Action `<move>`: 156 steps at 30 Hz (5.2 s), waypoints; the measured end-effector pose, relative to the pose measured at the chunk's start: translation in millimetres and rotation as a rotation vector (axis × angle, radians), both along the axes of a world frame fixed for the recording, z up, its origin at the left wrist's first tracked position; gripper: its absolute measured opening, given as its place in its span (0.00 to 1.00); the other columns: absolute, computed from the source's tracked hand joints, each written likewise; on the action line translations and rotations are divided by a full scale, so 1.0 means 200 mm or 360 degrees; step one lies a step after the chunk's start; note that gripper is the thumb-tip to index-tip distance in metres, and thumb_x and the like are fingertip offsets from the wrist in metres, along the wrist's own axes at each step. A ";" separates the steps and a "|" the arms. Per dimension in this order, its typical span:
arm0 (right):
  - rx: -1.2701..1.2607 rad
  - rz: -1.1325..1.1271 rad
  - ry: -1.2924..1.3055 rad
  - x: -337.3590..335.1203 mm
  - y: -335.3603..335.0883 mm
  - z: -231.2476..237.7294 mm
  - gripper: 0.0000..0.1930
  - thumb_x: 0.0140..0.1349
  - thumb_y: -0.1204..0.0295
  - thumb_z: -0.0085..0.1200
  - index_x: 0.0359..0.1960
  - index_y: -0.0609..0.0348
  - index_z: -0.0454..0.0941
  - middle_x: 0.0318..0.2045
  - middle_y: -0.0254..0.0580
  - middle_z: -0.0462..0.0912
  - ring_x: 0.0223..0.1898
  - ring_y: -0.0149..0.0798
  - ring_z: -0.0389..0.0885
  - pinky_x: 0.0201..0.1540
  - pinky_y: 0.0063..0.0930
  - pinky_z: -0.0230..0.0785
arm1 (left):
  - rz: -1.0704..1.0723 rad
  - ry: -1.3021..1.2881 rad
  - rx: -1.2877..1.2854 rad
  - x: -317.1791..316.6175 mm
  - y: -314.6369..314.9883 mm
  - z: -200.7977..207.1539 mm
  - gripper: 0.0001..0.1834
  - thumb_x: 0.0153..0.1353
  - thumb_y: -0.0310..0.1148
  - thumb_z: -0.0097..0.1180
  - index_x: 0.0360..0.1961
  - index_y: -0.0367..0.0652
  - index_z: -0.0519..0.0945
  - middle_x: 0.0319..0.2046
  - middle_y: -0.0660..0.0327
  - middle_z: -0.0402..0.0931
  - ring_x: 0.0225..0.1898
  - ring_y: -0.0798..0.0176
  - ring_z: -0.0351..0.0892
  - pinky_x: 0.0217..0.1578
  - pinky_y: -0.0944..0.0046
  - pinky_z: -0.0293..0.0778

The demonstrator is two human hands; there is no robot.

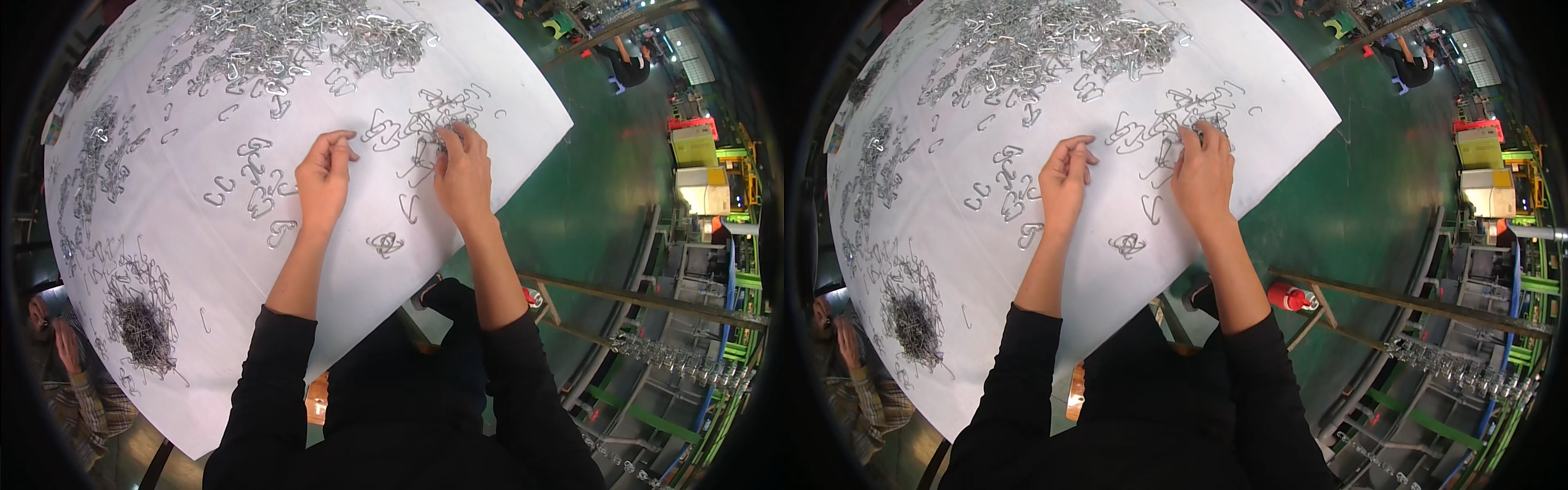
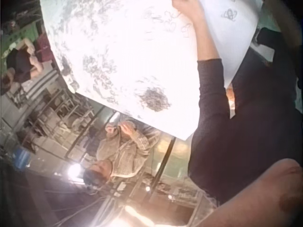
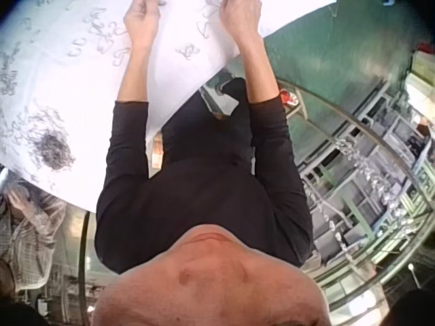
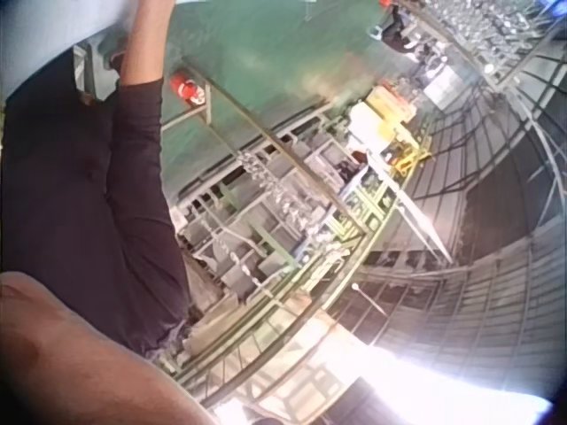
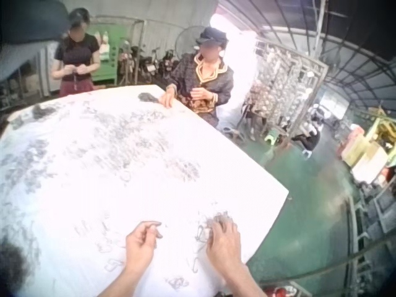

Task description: The person opens a red container to check contents and then sorts various metal clips on a white table by hand.

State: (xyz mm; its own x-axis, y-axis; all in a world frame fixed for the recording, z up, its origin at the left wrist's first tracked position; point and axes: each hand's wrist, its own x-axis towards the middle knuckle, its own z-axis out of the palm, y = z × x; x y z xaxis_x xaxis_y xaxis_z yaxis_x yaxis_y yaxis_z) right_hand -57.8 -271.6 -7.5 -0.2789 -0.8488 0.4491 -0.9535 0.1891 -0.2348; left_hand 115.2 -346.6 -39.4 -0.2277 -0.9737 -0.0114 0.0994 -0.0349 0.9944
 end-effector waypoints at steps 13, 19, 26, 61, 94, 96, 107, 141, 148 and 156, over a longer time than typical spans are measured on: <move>-0.0288 0.0041 -0.1291 -0.27 -0.13 0.14 0.07 0.53 0.83 0.53 0.32 0.59 0.80 0.33 0.39 0.81 0.31 0.31 0.78 0.34 0.24 0.70 | -0.0068 -0.0273 -0.0011 0.01 -0.02 0.02 0.11 0.65 0.32 0.46 0.40 0.39 0.78 0.21 0.68 0.72 0.17 0.80 0.59 0.19 0.78 0.56; -0.0105 0.0056 0.0105 -0.34 -0.23 0.17 0.08 0.50 0.80 0.57 0.33 0.56 0.80 0.32 0.42 0.80 0.31 0.42 0.79 0.37 0.32 0.72 | -0.0069 -0.0255 -0.0024 0.01 -0.03 0.02 0.10 0.65 0.30 0.46 0.40 0.38 0.78 0.21 0.67 0.72 0.17 0.80 0.59 0.18 0.78 0.56; 0.0822 0.0206 -0.0447 -0.31 -0.40 0.15 0.05 0.51 0.73 0.58 0.29 0.57 0.78 0.28 0.39 0.79 0.31 0.42 0.78 0.36 0.33 0.69 | -0.0043 -0.0340 -0.0011 0.01 -0.04 0.04 0.07 0.63 0.27 0.48 0.38 0.39 0.79 0.19 0.64 0.75 0.20 0.76 0.69 0.21 0.75 0.64; -0.0368 -0.0038 -0.1962 -0.12 0.30 -0.19 0.07 0.59 0.72 0.55 0.33 0.64 0.76 0.25 0.35 0.79 0.22 0.24 0.74 0.21 0.18 0.63 | 0.0601 -0.1219 -0.1175 0.49 0.22 0.06 0.11 0.60 0.30 0.49 0.42 0.43 0.79 0.46 0.53 0.74 0.51 0.49 0.68 0.52 0.54 0.64; 0.0210 0.0613 -0.0065 0.13 -0.09 -0.07 0.28 0.55 0.59 0.55 0.57 0.55 0.67 0.60 0.41 0.63 0.65 0.47 0.53 0.63 0.60 0.39 | 0.0281 -0.0690 -0.0771 0.58 0.14 0.09 0.18 0.64 0.36 0.39 0.47 0.39 0.76 0.54 0.53 0.68 0.65 0.47 0.53 0.61 0.51 0.52; 0.0315 0.0622 -0.0006 0.15 -0.14 -0.10 0.30 0.57 0.57 0.53 0.60 0.55 0.63 0.63 0.41 0.59 0.67 0.46 0.49 0.64 0.62 0.33 | 0.0288 -0.0609 -0.0729 0.59 0.13 0.08 0.18 0.65 0.37 0.38 0.47 0.38 0.76 0.54 0.53 0.69 0.65 0.47 0.54 0.61 0.52 0.52; 0.0327 -0.0220 0.0258 -0.10 -0.41 -0.27 0.21 0.61 0.68 0.45 0.57 0.57 0.67 0.60 0.43 0.66 0.65 0.45 0.56 0.64 0.64 0.30 | 0.0408 -0.0538 -0.0600 0.62 0.12 0.07 0.15 0.65 0.33 0.40 0.42 0.37 0.78 0.50 0.52 0.71 0.61 0.48 0.60 0.59 0.54 0.56; 0.0552 0.0676 -0.0545 0.72 -1.42 0.16 0.17 0.44 0.67 0.64 0.37 0.55 0.80 0.38 0.42 0.77 0.46 0.48 0.71 0.44 0.35 0.71 | 0.0682 -0.0410 -0.0091 0.62 -0.39 0.06 0.09 0.64 0.29 0.47 0.40 0.41 0.79 0.13 0.70 0.64 0.16 0.78 0.60 0.18 0.74 0.59; 0.0355 0.1070 -0.1699 0.61 -1.23 0.75 0.10 0.51 0.77 0.59 0.36 0.58 0.77 0.29 0.30 0.78 0.29 0.23 0.73 0.29 0.16 0.64 | 0.0736 -0.0313 0.0018 0.64 -0.40 0.06 0.09 0.63 0.29 0.48 0.40 0.41 0.79 0.13 0.69 0.65 0.15 0.78 0.62 0.18 0.74 0.60; -0.0052 0.1395 -0.1471 0.49 -1.19 1.20 0.14 0.57 0.78 0.52 0.47 0.63 0.73 0.41 0.41 0.79 0.39 0.30 0.79 0.35 0.22 0.72 | 0.0673 -0.0428 -0.0082 0.66 -0.40 0.06 0.09 0.63 0.29 0.47 0.39 0.40 0.79 0.12 0.67 0.65 0.14 0.75 0.64 0.18 0.72 0.62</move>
State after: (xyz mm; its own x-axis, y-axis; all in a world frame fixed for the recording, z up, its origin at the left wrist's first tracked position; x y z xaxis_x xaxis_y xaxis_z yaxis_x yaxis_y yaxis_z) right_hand 41.2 -509.0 232.0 0.1486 -0.8989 0.4122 -0.2351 -0.4370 -0.8682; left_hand 246.5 -427.4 -27.9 0.1912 -0.9809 0.0352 -0.1660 0.0030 0.9861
